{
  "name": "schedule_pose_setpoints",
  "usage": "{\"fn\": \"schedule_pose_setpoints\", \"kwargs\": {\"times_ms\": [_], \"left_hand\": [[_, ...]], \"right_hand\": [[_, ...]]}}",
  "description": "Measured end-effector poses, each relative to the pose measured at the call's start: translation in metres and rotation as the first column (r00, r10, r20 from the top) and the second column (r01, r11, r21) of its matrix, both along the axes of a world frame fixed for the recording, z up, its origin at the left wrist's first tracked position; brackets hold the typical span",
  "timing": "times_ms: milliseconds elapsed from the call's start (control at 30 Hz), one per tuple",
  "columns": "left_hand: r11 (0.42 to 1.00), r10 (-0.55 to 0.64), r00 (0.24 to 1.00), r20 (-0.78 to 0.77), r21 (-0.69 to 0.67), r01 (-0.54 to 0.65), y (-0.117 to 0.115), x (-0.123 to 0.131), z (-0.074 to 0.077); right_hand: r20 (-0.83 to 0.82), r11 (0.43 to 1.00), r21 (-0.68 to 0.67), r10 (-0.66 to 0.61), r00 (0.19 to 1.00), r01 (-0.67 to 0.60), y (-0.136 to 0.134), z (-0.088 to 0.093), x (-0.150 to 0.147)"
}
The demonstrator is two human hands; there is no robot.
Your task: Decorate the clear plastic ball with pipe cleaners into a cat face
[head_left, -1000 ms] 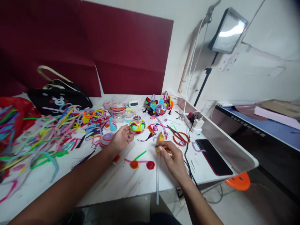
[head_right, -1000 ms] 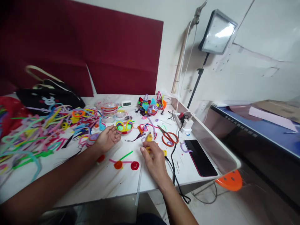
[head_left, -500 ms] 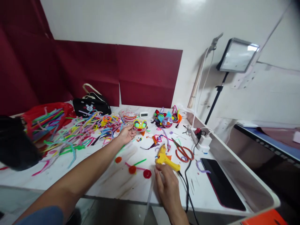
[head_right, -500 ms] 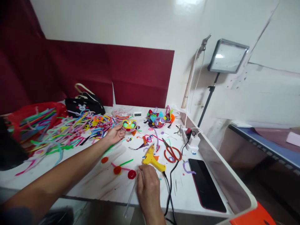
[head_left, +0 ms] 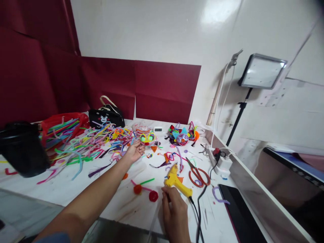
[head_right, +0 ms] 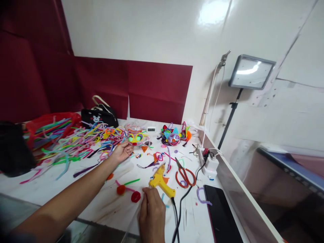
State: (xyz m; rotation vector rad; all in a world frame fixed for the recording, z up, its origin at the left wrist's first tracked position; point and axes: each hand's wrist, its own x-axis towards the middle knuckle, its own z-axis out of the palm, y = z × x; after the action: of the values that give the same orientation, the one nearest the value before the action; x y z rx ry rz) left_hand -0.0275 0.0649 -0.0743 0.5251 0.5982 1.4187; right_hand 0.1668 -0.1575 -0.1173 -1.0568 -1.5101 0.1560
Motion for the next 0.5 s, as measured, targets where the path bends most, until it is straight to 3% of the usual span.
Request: {"fn": "schedule_pose_setpoints", "kwargs": {"times_ms": [300,400,500], "left_hand": [[0.997,-0.073,0.997,0.017,0.001,0.073,-0.005,-0.004,0.003],[0.995,-0.097,0.995,0.022,-0.003,0.097,-0.008,-0.004,0.006],[0.994,-0.107,0.994,0.029,0.002,0.107,-0.013,-0.003,0.01]], "right_hand": [[-0.069,0.995,0.041,0.089,0.994,-0.086,-0.002,0.006,0.003],[-0.139,0.994,0.016,0.113,0.984,-0.111,-0.014,0.027,0.002],[-0.131,0.993,0.05,0.117,0.984,-0.111,-0.034,0.066,0.003]]}}
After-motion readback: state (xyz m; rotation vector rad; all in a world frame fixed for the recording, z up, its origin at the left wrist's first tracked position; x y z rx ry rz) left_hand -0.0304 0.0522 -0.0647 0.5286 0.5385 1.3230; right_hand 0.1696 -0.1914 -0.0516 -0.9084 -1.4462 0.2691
